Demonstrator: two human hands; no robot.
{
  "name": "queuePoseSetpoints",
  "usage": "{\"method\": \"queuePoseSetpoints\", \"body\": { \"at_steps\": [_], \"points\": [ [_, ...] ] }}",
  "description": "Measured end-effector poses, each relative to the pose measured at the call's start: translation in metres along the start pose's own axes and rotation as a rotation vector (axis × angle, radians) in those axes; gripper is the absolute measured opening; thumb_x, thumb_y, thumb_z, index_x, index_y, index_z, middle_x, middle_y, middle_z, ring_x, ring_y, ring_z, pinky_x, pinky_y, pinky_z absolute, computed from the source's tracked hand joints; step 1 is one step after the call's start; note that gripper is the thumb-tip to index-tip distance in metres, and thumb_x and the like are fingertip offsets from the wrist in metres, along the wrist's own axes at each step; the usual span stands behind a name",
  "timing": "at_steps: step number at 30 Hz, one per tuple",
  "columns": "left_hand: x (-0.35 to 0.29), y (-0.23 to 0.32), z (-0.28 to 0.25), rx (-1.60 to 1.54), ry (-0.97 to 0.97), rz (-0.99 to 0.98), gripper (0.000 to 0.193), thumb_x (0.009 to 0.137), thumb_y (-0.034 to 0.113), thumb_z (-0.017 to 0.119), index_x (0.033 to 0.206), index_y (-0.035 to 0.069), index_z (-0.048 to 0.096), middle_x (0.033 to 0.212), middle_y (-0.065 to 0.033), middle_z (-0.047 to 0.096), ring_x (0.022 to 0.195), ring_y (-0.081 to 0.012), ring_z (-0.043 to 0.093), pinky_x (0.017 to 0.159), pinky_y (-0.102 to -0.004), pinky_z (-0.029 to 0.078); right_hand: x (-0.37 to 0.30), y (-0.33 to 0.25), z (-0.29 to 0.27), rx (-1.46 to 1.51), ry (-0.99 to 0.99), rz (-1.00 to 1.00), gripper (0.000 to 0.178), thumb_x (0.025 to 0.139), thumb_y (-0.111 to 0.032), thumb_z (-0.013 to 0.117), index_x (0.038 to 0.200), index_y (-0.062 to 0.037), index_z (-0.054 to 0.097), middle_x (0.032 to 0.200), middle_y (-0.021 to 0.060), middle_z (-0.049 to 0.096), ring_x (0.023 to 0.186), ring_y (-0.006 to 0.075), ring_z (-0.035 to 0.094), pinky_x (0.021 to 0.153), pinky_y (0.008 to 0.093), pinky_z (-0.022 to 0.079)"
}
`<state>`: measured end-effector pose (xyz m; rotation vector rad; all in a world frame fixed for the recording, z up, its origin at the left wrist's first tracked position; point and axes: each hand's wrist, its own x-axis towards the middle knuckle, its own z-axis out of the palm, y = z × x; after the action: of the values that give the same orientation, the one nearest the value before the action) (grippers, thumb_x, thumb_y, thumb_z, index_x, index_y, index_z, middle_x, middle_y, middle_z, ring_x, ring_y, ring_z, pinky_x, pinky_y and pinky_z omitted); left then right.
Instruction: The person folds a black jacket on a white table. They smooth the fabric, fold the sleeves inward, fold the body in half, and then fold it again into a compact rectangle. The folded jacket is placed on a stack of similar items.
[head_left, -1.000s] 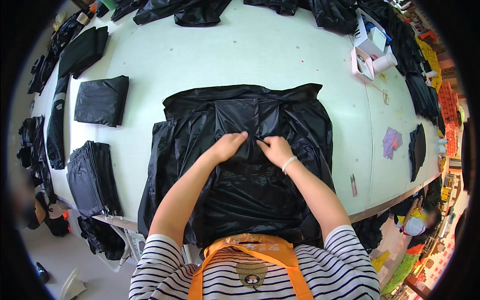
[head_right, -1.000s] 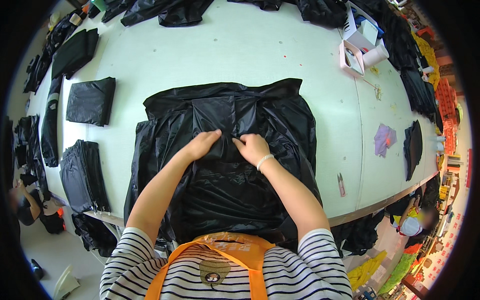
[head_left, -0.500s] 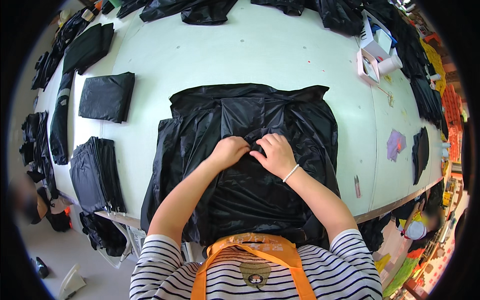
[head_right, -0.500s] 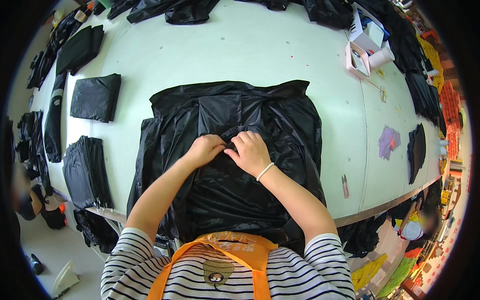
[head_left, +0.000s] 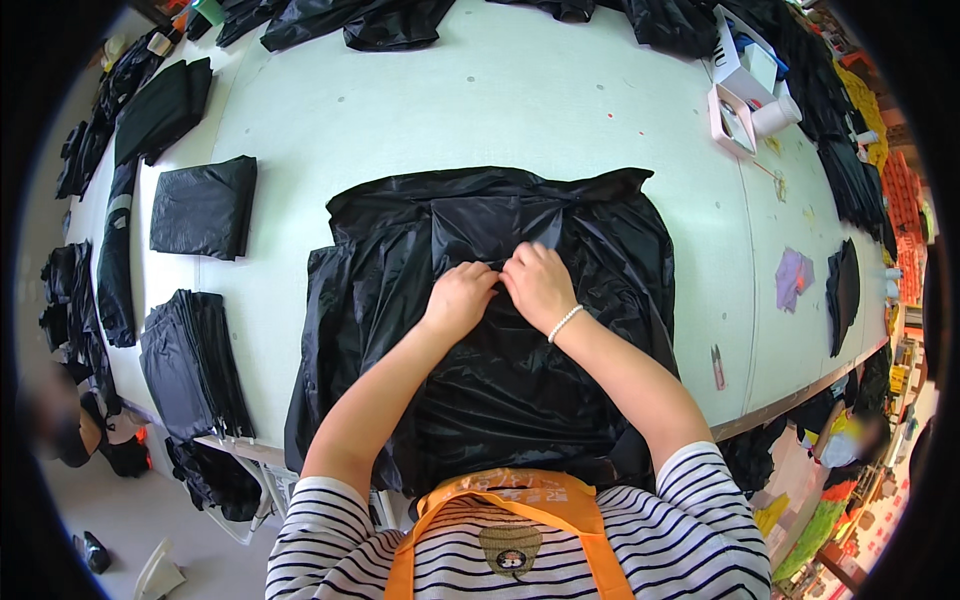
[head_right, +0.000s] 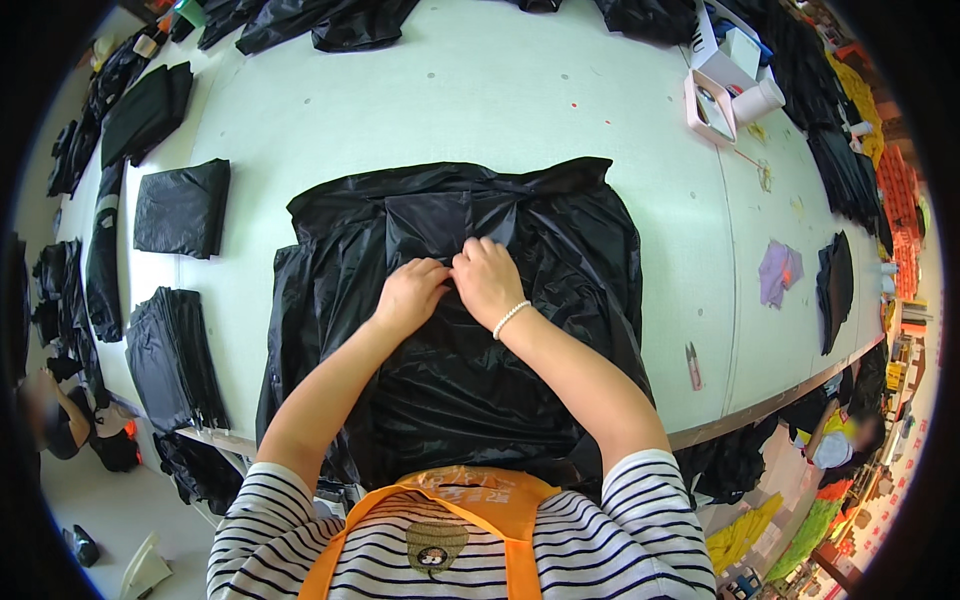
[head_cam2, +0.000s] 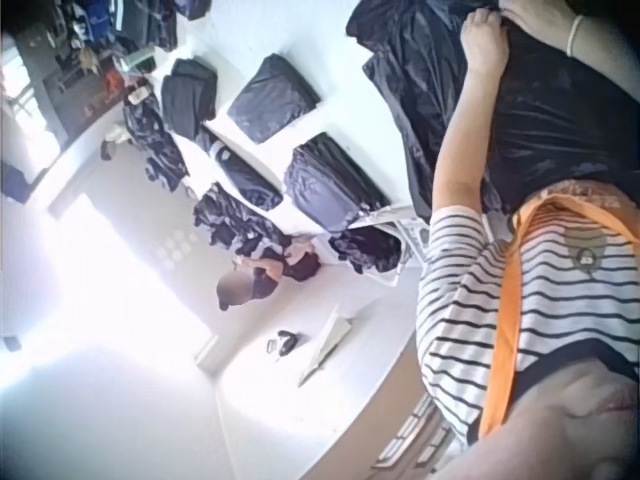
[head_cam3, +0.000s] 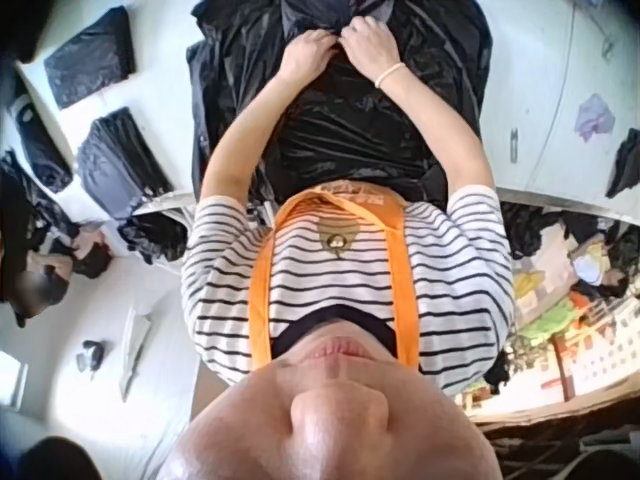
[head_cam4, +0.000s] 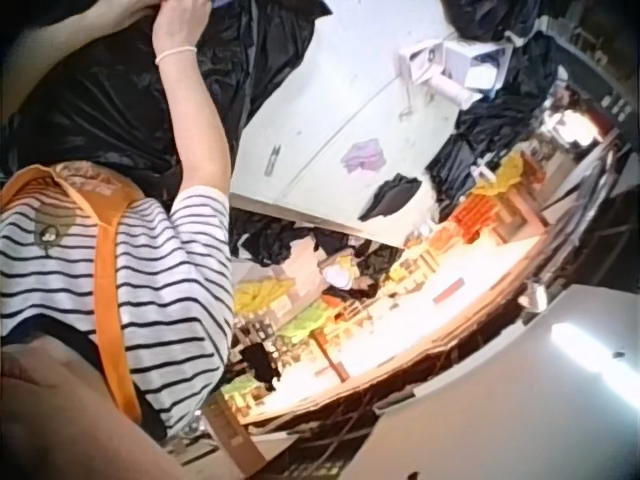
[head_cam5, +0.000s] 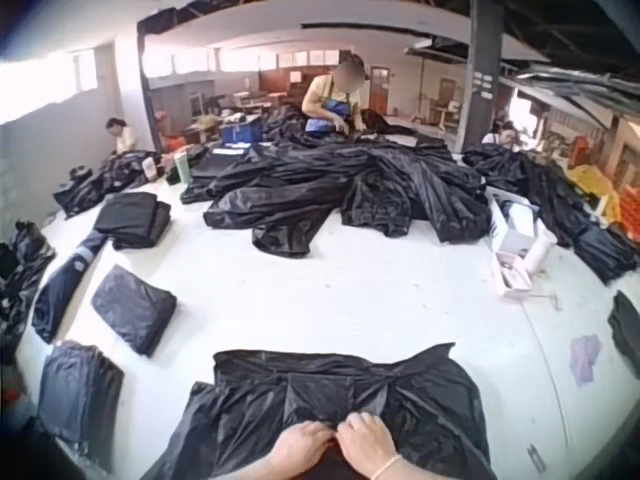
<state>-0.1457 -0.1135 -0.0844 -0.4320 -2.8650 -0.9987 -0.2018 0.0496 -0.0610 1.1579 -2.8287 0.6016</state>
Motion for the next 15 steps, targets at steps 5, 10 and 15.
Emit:
{"method": "queuePoseSetpoints", "body": {
  "at_steps": [5, 10, 15],
  "points": [
    [0.034, -0.019, -0.018, -0.346, -0.177, -0.33, 0.018, 0.073, 0.014, 0.07, 0.089, 0.005, 0.069, 0.083, -0.0111, 0.066, 0.078, -0.0302, 0.064, 0.07, -0.0383, 0.051, 0.009, 0.024, 0.009, 0.21, -0.101, 0.082, 0.017, 0.077, -0.024, 0.07, 0.081, -0.0081, 0.066, 0.074, 0.0096, 0.062, 0.076, 0.0295, 0.061, 0.068, 0.0392, 0.049],
    [0.026, 0.014, -0.02, 0.19, 0.031, 0.11, 0.029, 0.071, 0.013, 0.07, 0.098, 0.005, 0.063, 0.096, -0.0081, 0.061, 0.09, -0.0265, 0.059, 0.079, -0.0369, 0.048, 0.039, 0.042, 0.007, 0.437, -0.229, 0.389, 0.022, 0.073, -0.025, 0.075, 0.071, -0.0069, 0.063, 0.073, 0.0109, 0.066, 0.07, 0.0317, 0.063, 0.064, 0.04, 0.05],
    [0.018, -0.023, -0.004, 0.036, 0.094, 0.073, 0.025, 0.073, 0.012, 0.071, 0.096, 0.003, 0.066, 0.097, -0.0103, 0.066, 0.09, -0.0284, 0.062, 0.078, -0.0356, 0.05, 0.025, 0.008, -0.004, -0.021, 0.008, 0.039, 0.022, 0.07, -0.026, 0.075, 0.069, -0.0081, 0.063, 0.087, 0.0079, 0.056, 0.094, 0.026, 0.051, 0.08, 0.0373, 0.042]
  ]
}}
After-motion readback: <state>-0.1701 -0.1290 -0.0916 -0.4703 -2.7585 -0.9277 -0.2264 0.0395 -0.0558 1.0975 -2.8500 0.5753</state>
